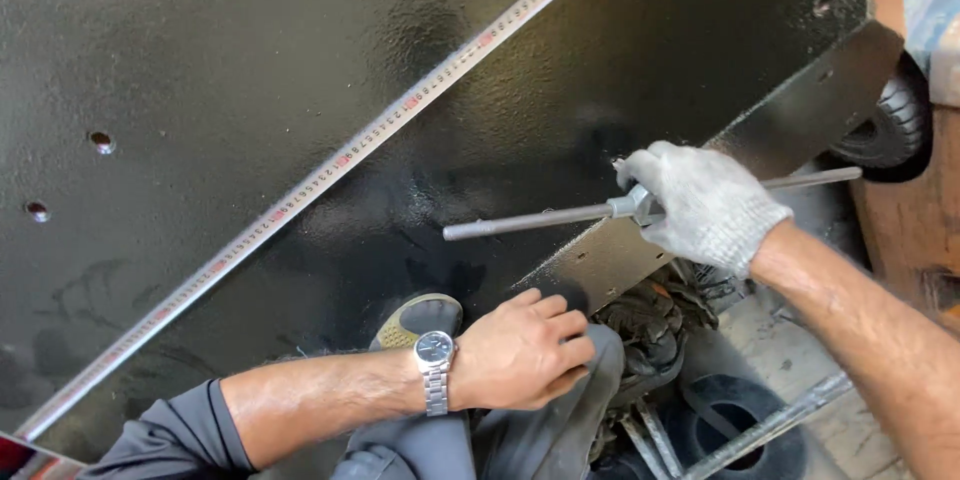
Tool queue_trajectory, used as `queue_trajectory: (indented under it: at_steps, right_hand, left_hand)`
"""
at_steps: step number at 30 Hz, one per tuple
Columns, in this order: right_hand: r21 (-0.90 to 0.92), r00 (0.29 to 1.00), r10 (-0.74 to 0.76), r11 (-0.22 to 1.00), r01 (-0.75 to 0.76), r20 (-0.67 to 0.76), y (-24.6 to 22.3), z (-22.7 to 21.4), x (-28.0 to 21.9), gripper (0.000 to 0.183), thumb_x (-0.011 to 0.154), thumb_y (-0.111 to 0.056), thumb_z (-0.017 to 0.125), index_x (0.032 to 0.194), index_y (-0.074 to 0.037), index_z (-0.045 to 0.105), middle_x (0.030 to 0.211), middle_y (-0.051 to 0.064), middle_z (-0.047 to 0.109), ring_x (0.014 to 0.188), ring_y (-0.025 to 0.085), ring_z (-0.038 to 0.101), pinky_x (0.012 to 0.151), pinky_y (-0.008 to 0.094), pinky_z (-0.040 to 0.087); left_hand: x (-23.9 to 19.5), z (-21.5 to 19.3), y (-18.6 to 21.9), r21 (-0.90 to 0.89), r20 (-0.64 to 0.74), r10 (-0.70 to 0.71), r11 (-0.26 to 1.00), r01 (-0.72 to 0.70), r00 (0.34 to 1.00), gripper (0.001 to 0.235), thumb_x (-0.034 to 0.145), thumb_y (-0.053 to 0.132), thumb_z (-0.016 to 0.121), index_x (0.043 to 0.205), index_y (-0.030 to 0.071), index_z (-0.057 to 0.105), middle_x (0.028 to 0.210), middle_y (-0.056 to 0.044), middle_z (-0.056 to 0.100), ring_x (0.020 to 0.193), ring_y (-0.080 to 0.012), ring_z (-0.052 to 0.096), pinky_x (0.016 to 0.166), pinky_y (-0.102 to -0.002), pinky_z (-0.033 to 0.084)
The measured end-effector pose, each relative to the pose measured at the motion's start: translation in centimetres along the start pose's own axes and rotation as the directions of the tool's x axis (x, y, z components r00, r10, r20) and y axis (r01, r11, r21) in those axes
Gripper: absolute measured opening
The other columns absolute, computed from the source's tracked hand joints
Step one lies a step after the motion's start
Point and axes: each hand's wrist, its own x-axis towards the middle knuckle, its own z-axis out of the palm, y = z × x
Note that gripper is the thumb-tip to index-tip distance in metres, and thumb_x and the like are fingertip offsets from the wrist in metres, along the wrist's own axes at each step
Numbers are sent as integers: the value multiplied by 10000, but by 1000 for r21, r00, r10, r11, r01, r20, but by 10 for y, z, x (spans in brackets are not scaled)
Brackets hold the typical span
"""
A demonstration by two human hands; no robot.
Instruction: The person sits on the floor with a large black metal plate on their lap and cuts internal threads into its pre-drilled holes using a hand tap wrench. They move hole to hole, repositioning the plate and the measuring ruler as they work.
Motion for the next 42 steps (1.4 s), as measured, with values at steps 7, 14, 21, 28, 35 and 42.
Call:
queue_trajectory:
  at_steps: [7,14,21,28,35,42]
  right_hand:
    - [2,976,71,997,-73,204,-7,-17,13,614,719,-164,761,1312,-107,618,1198,156,700,1084,321,700,964,431,555]
    - [41,977,21,999,-30,214,7,-11,18,682,673,-186,765,1328,-83,607,1182,171,707,1066,322,706,959,422,552]
    - [118,964,151,977,-180,221,1,1,6,625,704,-215,792,1306,-132,647,1162,137,727,1034,286,706,931,378,552]
    - [987,867,472,-66,-148,162,-7,67,-5,482,777,-13,705,1250,32,624,1076,135,762,837,126,688,746,305,561]
    - [838,748,600,-535,108,286,-22,78,-7,291,856,-152,763,1053,-8,604,981,207,714,682,194,617,571,372,533]
    - [245,552,62,933,264,-831,-26,-30,-47,417,802,-108,705,1144,47,526,1022,212,596,934,334,597,844,457,497]
  left_hand:
    - [-12,14,-9,-11,27,-38,999,39,999,197,862,257,718,862,92,611,903,-73,600,891,-275,606,777,-424,468]
    - [-4,8,-21,-3,10,-141,990,141,990,186,856,259,722,887,95,641,889,-72,605,877,-270,616,766,-428,471]
    - [14,8,-24,-84,-39,-160,984,156,986,190,850,262,726,894,93,652,900,-83,613,902,-288,620,789,-440,484]
    - [29,13,-26,-295,-51,-347,901,318,936,245,910,308,681,1026,93,682,954,-106,672,932,-300,648,815,-456,519]
    - [35,49,-26,-765,270,-605,337,549,749,415,1082,425,422,1187,63,595,847,-149,728,809,-311,725,758,-430,564]
    - [39,28,-23,-676,79,-669,508,533,739,411,1060,409,449,1253,86,616,746,-173,682,690,-355,710,649,-457,543]
